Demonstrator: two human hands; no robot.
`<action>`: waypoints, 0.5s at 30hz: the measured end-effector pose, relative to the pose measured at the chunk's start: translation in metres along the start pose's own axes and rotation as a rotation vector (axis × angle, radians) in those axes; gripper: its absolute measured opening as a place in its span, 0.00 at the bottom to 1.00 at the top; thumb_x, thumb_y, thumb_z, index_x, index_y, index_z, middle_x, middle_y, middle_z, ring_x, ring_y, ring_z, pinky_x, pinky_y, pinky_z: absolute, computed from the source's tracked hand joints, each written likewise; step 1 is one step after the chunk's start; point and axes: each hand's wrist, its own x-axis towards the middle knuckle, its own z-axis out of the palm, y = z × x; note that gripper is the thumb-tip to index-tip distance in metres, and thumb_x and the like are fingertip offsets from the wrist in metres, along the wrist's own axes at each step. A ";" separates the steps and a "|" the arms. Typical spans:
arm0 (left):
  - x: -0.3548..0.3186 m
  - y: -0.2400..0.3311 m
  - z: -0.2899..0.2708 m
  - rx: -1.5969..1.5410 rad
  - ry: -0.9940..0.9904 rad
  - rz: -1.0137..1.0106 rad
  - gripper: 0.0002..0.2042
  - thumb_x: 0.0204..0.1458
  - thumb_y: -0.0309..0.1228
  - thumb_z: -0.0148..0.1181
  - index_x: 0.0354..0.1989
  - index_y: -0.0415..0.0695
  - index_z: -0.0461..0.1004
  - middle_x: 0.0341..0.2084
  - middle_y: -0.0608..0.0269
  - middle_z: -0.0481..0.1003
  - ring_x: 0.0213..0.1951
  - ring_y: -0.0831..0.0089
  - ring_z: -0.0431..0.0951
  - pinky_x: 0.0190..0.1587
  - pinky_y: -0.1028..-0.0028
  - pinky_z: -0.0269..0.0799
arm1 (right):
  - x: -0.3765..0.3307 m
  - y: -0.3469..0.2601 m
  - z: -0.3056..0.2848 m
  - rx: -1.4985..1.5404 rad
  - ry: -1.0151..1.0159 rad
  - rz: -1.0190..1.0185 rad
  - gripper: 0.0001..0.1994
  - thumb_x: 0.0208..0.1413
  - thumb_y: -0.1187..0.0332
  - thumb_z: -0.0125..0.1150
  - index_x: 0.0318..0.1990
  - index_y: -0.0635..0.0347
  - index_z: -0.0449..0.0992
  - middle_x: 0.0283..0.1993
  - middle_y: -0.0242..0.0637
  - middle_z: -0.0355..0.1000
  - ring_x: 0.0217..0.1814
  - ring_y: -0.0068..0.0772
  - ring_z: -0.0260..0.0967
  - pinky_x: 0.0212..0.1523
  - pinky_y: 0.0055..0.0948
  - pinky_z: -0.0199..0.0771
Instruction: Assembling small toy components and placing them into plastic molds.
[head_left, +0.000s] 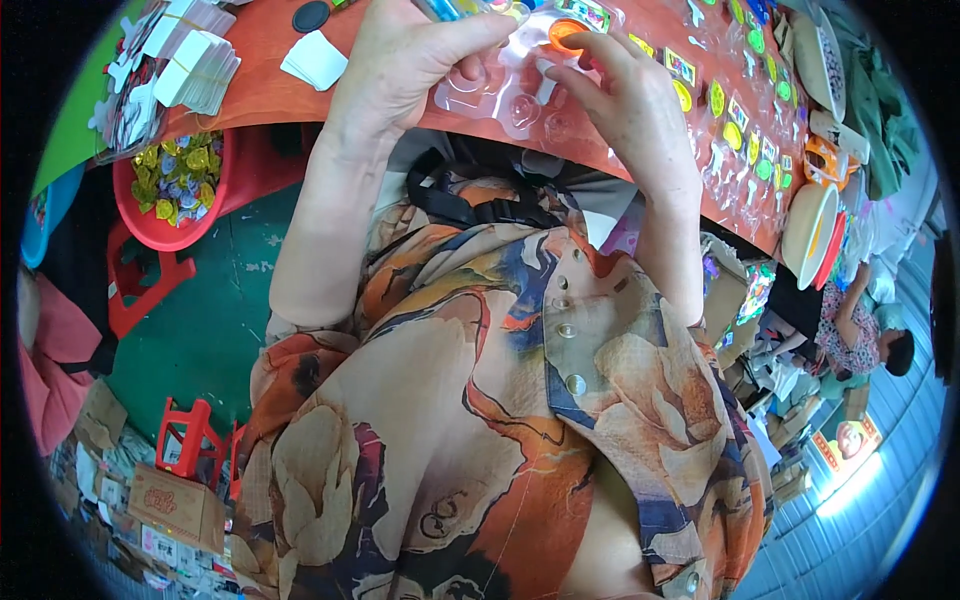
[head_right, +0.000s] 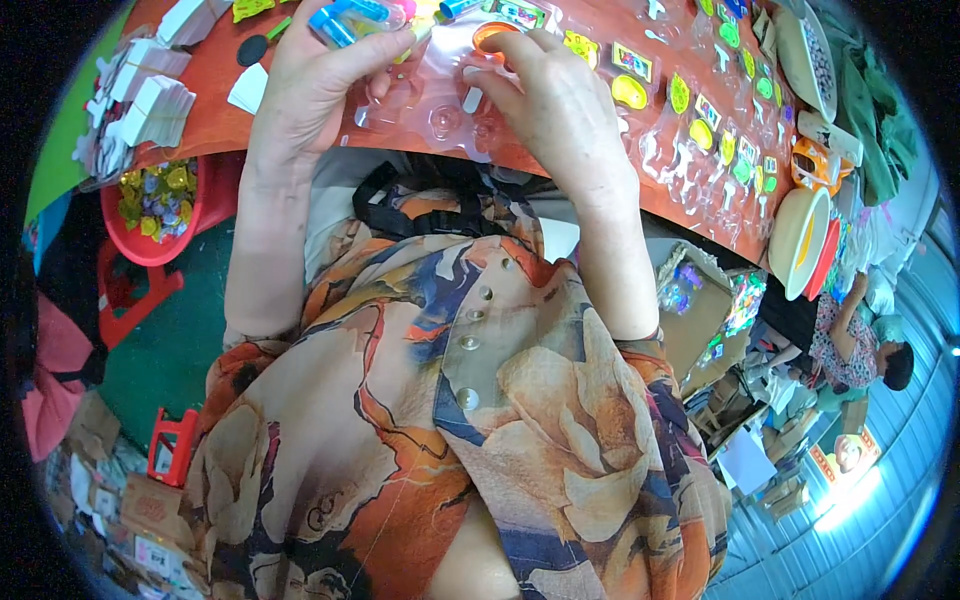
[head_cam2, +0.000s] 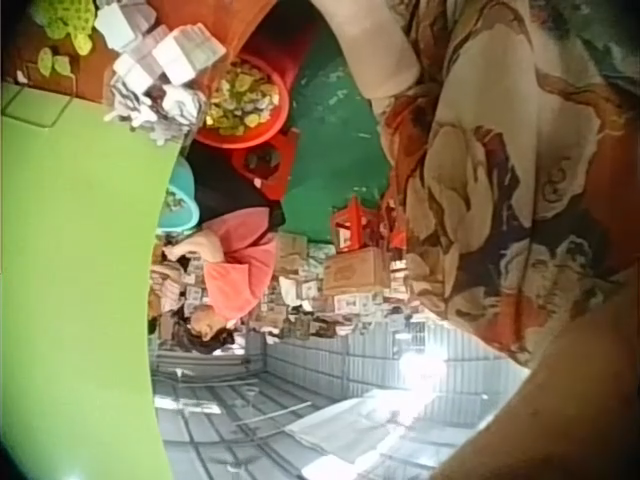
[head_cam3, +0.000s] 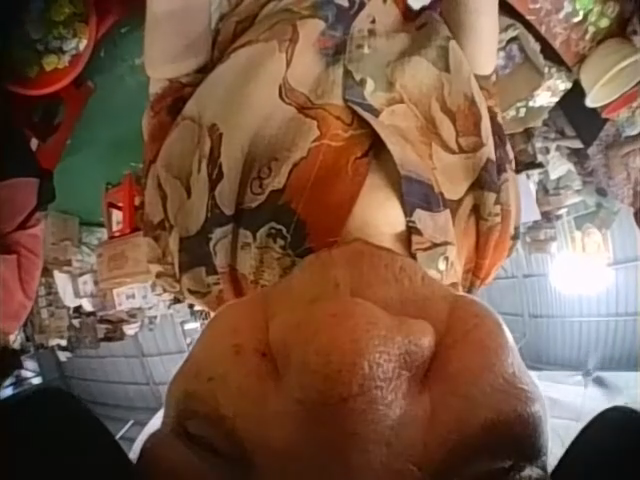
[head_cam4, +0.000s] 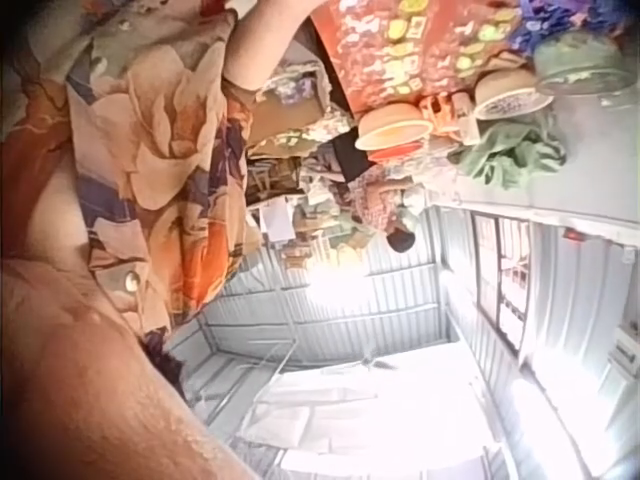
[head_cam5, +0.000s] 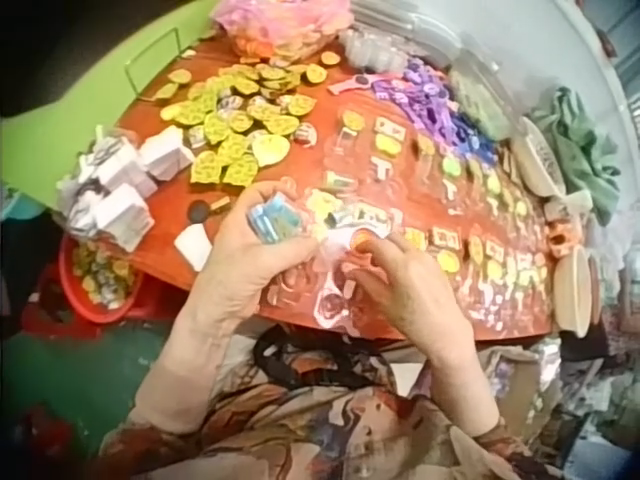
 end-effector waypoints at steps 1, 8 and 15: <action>0.001 -0.002 0.000 -0.020 -0.004 0.012 0.24 0.50 0.17 0.66 0.54 0.41 0.64 0.28 0.63 0.77 0.22 0.80 0.77 0.22 0.83 0.70 | -0.002 0.001 -0.001 0.001 -0.002 -0.001 0.13 0.55 0.64 0.68 0.44 0.61 0.79 0.36 0.43 0.75 0.35 0.43 0.75 0.38 0.36 0.74; -0.001 -0.003 0.004 -0.051 -0.034 0.021 0.24 0.49 0.16 0.66 0.54 0.41 0.64 0.29 0.62 0.77 0.22 0.78 0.78 0.22 0.83 0.71 | -0.020 0.006 0.000 0.201 0.003 0.107 0.18 0.59 0.69 0.59 0.57 0.60 0.70 0.49 0.48 0.70 0.45 0.47 0.75 0.47 0.39 0.75; -0.006 0.006 0.006 0.002 0.026 -0.011 0.24 0.49 0.15 0.66 0.54 0.43 0.64 0.33 0.58 0.79 0.25 0.74 0.80 0.23 0.81 0.74 | -0.038 0.025 -0.019 0.688 0.069 0.327 0.21 0.66 0.77 0.49 0.66 0.62 0.61 0.51 0.42 0.72 0.51 0.28 0.74 0.50 0.26 0.74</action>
